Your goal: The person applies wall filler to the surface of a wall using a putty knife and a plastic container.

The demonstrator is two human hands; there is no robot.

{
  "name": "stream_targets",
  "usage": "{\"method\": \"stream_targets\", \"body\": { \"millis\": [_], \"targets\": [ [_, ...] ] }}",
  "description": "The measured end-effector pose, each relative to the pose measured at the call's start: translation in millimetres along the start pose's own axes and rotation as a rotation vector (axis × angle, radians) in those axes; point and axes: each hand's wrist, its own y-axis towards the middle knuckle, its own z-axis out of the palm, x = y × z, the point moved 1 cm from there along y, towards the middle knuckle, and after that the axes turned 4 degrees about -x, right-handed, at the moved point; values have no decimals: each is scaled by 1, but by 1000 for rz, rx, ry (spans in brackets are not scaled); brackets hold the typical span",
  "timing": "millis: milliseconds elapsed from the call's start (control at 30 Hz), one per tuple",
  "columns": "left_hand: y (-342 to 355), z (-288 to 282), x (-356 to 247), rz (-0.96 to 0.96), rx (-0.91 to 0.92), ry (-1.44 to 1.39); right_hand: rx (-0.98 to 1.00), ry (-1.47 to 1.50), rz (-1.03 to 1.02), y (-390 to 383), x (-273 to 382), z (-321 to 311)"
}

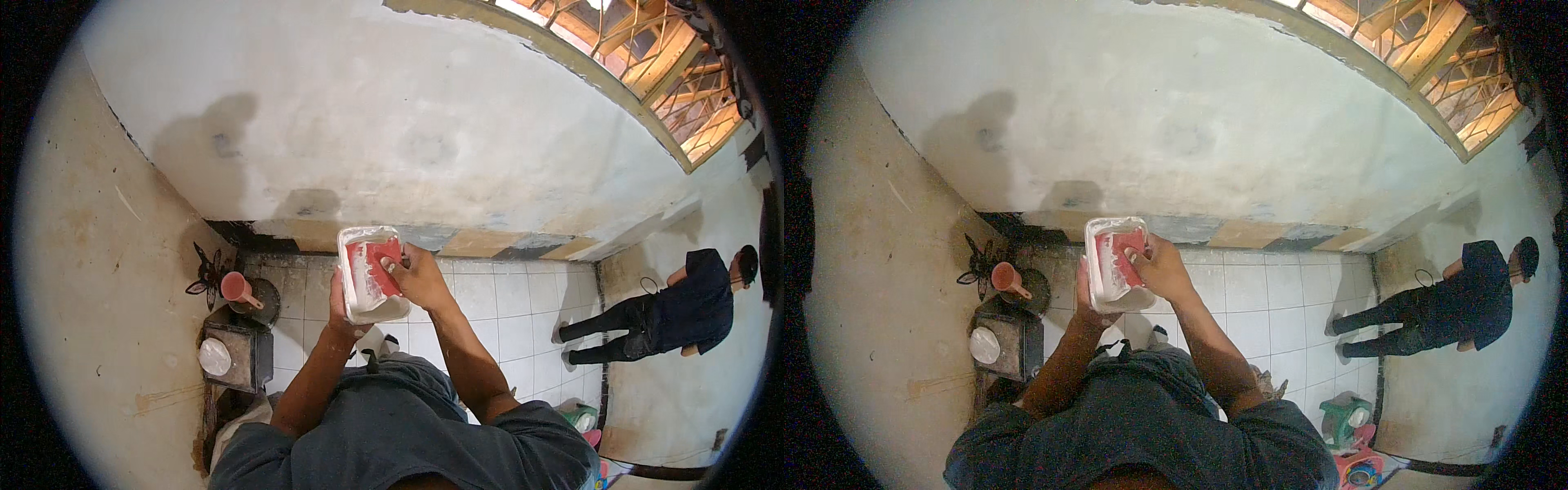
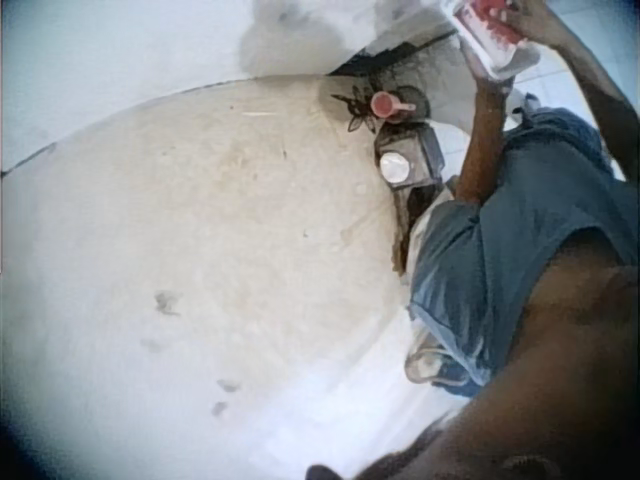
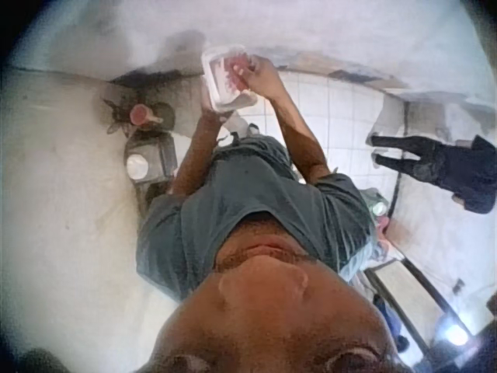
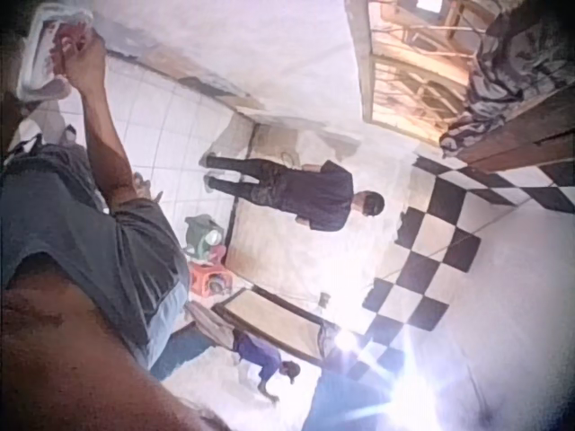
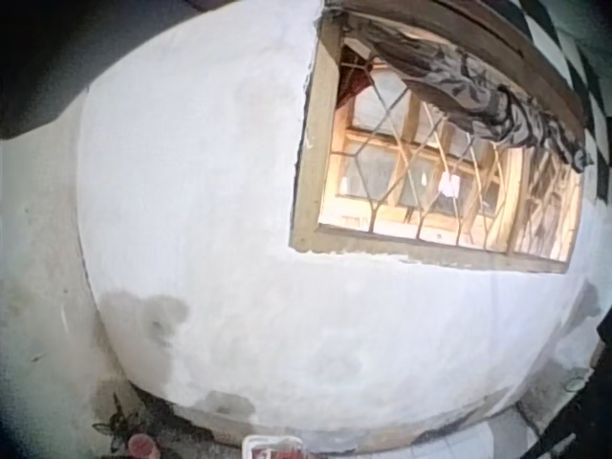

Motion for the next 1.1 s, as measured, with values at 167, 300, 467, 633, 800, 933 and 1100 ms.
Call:
{"method": "stream_targets", "body": {
  "millis": [167,300,467,633,800,933,1100],
  "targets": [
    [8,12,12,49,-13,46,72,337,47,4,-11,-16],
    [13,20,20,58,54,13,84,499,134,10,-25,-31],
    [16,18,27,83,36,-40,103,666,172,17,-34,-51],
    [16,8,34,108,-52,-18,126,832,159,18,-29,-59],
    [14,0,39,138,63,-89,155,890,166,13,-22,-62],
    [15,5,39,139,68,-68,132,927,175,11,-24,-62],
    [22,-1,40,81,32,-124,141,921,184,8,-34,-65]
  ]
}}
